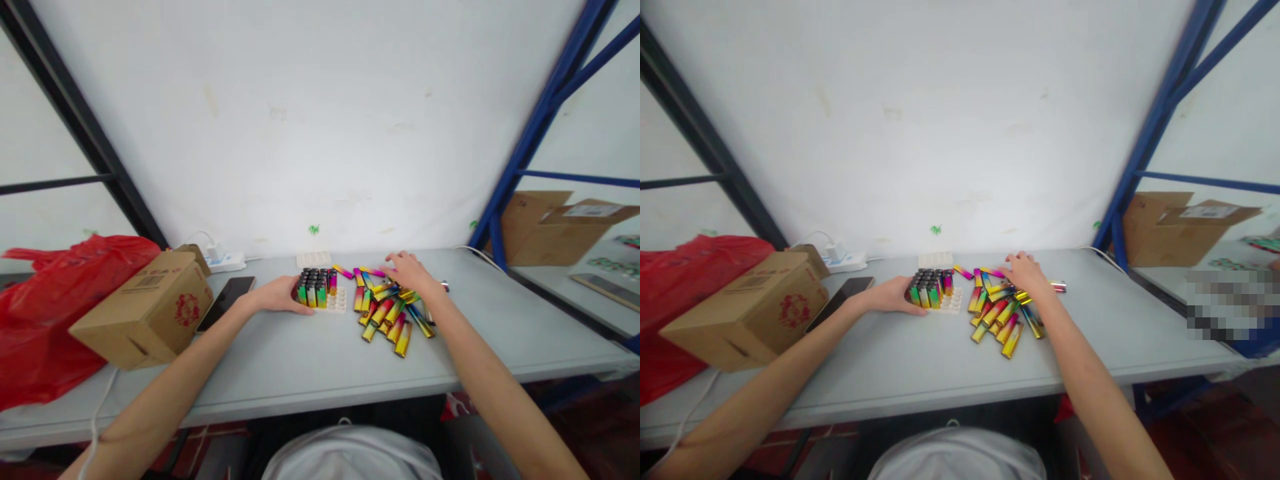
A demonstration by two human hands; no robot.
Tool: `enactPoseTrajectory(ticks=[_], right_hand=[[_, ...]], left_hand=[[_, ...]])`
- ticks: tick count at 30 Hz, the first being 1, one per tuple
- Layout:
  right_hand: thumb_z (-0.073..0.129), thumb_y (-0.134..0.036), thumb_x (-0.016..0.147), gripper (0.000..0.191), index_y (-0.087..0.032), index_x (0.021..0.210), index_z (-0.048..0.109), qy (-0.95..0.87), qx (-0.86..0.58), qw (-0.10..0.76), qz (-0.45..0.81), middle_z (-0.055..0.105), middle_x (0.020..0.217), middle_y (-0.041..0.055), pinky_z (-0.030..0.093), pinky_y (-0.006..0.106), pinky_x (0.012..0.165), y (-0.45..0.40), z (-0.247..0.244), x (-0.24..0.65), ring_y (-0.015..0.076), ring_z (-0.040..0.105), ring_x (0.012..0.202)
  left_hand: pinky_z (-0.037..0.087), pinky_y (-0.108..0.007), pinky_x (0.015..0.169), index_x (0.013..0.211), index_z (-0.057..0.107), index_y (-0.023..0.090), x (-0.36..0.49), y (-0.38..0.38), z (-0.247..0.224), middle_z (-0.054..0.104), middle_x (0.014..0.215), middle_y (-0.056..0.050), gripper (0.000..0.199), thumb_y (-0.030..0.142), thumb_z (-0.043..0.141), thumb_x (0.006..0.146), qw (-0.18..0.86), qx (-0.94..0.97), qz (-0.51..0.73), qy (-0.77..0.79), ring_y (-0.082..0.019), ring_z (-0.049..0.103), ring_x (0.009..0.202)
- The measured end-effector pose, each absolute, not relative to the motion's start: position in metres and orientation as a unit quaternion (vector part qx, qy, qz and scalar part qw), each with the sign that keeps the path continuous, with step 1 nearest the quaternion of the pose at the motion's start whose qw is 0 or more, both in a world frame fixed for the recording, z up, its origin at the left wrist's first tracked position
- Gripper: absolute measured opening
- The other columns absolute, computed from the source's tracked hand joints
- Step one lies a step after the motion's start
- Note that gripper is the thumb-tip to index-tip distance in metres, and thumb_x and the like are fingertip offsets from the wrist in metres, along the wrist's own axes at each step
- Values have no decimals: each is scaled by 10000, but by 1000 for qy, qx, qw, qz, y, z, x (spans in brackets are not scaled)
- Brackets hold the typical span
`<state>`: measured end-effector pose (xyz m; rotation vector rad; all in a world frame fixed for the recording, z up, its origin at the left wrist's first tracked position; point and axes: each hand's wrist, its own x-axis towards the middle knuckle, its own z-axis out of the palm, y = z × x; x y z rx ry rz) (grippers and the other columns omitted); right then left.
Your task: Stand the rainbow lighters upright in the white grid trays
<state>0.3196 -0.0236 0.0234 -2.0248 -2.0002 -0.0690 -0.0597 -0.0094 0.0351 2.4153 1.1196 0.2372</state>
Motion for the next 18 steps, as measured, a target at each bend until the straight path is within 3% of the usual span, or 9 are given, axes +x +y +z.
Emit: enactPoseTrajectory(ticks=[2, 5, 10, 18], right_hand=[[584, -666, 912, 688, -182, 1401, 593, -636, -765, 100, 3, 530, 1393, 268, 436, 555, 1005, -24, 20, 336, 446, 494, 1307], [532, -768, 876, 833, -181, 1467, 529, -603, -793, 84, 23, 519, 1405, 288, 435, 577, 995, -23, 16, 347, 465, 490, 1320], [481, -709, 932, 656, -203, 1315, 651, -624, -777, 81, 32, 613, 1282, 248, 457, 538, 959, -15, 10, 339, 420, 592, 1209], [739, -543, 852, 491, -198, 1198, 695, -676, -720, 157, -8, 670, 1081, 139, 458, 329, 925, -5, -2, 336, 266, 633, 1068]], left_hand=[[536, -330, 794, 1200, 640, 221, -59, -11, 36, 765, 1074, -40, 782, 719, 786, 614, 234, 879, 85, 407, -292, 705, 948], [533, -330, 793, 1217, 632, 216, -58, -14, 39, 761, 1070, -40, 782, 716, 778, 633, 230, 881, 77, 406, -292, 704, 953], [531, -334, 830, 1233, 626, 223, -57, -15, 40, 760, 1102, -34, 772, 705, 778, 650, 239, 882, 82, 398, -294, 703, 992], [535, -327, 791, 1184, 638, 213, -60, -8, 33, 761, 1072, -43, 783, 722, 789, 608, 232, 881, 90, 403, -284, 702, 936]])
